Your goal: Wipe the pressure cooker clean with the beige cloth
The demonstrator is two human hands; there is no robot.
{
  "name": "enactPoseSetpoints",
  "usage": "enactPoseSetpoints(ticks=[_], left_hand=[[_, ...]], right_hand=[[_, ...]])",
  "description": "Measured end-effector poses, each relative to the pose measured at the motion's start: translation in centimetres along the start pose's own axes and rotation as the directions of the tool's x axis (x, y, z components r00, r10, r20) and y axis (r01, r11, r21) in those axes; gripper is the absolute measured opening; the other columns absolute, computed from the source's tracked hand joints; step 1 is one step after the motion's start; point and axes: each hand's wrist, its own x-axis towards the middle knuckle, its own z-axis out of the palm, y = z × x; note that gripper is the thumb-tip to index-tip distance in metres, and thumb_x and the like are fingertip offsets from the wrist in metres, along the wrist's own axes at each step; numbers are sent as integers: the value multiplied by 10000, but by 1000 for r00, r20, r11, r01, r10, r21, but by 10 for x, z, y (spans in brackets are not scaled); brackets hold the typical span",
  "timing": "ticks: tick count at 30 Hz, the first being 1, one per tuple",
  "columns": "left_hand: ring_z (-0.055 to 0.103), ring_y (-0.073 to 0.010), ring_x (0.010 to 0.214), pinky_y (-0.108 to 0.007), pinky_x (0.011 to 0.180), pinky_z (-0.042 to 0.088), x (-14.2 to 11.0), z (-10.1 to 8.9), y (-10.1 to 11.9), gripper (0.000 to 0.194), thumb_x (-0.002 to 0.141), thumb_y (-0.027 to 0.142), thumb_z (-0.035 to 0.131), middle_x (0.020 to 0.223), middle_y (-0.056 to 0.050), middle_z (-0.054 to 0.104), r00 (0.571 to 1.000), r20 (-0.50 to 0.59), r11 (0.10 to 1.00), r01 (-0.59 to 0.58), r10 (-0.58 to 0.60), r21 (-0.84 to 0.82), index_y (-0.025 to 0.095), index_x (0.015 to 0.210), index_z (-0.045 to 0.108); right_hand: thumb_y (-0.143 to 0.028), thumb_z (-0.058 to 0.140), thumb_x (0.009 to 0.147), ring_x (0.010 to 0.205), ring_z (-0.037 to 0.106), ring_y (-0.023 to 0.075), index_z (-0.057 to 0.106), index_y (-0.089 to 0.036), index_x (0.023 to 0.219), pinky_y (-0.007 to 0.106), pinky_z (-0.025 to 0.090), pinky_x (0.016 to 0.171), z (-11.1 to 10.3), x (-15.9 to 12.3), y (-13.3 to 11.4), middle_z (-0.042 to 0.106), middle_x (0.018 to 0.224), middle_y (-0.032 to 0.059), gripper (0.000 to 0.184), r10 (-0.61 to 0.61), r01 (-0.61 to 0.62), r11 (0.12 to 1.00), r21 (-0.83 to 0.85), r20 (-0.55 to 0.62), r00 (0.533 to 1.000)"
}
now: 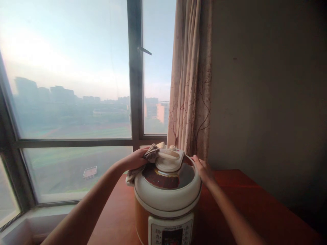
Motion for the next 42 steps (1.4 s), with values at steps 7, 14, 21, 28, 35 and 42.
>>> enactPoseSetpoints(ticks=[7, 14, 21, 28, 35, 42], left_hand=[[454, -303, 1381, -479, 1173, 326, -37, 0, 26, 472, 834, 220, 582, 1483, -101, 534, 999, -30, 999, -38, 39, 29, 207, 1300, 652], [384, -304, 1433, -546, 1207, 248, -62, 20, 42, 538, 837, 153, 555, 1499, -62, 528, 993, -114, 995, -14, 26, 102, 302, 1350, 624], [255, -320, 1500, -552, 1221, 217, -102, 27, 55, 601, 852, 142, 551, 1551, -23, 462, 994, -112, 997, 20, -11, 77, 362, 1411, 554], [307, -306, 1481, -507, 1222, 230, -104, 37, 49, 544, 889, 263, 544, 1549, -62, 464, 968, -245, 998, 61, -54, 22, 300, 1432, 538], [584, -315, 1224, -413, 1057, 450, -50, 26, 33, 433, 813, 309, 542, 1266, -92, 697, 949, -297, 993, 119, -109, 15, 181, 1197, 695], [649, -296, 1026, -368, 917, 504, 20, 3, -15, 450, 681, 434, 674, 1045, -73, 756, 928, -93, 921, 338, -361, -195, 122, 1001, 723]], right_hand=[[-637, 260, 951, 1028, 689, 289, 766, -236, 1034, 378, 477, 914, -2, -2, -6, 770, 1014, 89, 651, 2, -2, 1000, 16, 18, 1000], [-640, 272, 944, 981, 695, 293, 765, -231, 1037, 375, 481, 882, -1, 1, -1, 775, 968, 84, 647, 14, -15, 1000, 14, 24, 1000], [-646, 277, 938, 975, 694, 292, 776, -223, 948, 360, 482, 858, -1, -1, -3, 775, 937, 85, 654, 3, -3, 1000, 9, 15, 1000], [-645, 261, 936, 964, 689, 294, 769, -212, 970, 363, 476, 849, -1, 1, -3, 770, 951, 89, 668, -12, 12, 1000, 9, 28, 1000], [-649, 267, 934, 1030, 675, 310, 760, -216, 997, 389, 464, 902, 0, 1, 1, 766, 972, 96, 659, -11, 11, 1000, 6, 12, 1000], [-638, 260, 941, 1020, 680, 308, 763, -229, 944, 382, 472, 881, -1, -1, -1, 767, 963, 95, 648, 0, 0, 1000, -11, 6, 1000]])
